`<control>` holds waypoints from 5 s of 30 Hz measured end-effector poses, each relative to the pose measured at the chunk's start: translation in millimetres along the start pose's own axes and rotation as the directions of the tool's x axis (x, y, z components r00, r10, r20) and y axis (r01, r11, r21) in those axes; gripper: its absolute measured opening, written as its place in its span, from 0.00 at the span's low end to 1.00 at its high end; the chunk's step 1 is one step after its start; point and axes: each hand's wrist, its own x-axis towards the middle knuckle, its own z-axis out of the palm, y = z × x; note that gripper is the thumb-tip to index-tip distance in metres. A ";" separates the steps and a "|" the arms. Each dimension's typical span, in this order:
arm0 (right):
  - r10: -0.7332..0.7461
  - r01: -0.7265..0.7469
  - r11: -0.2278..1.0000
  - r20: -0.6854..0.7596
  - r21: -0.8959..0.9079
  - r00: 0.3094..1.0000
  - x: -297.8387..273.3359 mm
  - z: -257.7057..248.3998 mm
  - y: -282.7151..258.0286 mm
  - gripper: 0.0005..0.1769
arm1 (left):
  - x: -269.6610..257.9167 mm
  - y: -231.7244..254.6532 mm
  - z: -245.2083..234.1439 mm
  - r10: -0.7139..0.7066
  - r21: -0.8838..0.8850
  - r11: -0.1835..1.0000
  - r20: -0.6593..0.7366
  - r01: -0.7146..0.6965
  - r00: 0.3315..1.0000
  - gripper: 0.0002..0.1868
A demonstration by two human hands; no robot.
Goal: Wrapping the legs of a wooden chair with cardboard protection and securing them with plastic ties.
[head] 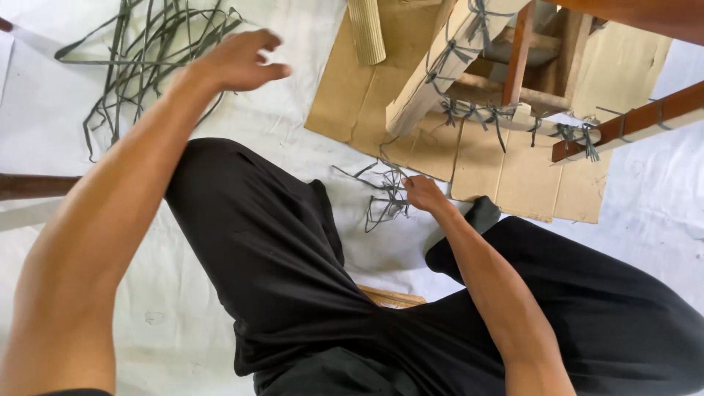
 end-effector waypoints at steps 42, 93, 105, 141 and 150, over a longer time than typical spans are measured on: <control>-0.212 0.241 0.834 -0.114 0.496 0.971 -80.6 -137.2 -118.9 0.22 | 27.6 113.0 181.6 0.444 -0.407 0.832 0.083 -0.377 0.892 0.16; -0.367 0.603 0.795 -0.845 -0.068 0.389 -65.1 -97.3 -149.2 0.05 | 18.8 112.3 190.6 0.128 -0.328 0.887 -0.502 -0.325 0.855 0.10; -0.459 0.661 0.745 -0.790 -0.093 0.406 -58.7 -110.0 -151.6 0.11 | -18.6 168.3 195.3 0.308 -0.198 0.875 -0.479 -0.442 0.822 0.06; -0.372 0.614 0.772 -0.900 -0.163 0.229 -58.4 -94.6 -158.6 0.05 | 67.9 140.5 240.4 -0.252 -0.995 0.100 -0.052 -0.027 0.966 0.16; 0.082 0.515 0.794 -0.897 0.323 0.435 -31.6 -89.4 -128.8 0.10 | 80.3 135.1 227.4 -0.280 -0.928 -0.313 -0.114 -0.203 0.953 0.10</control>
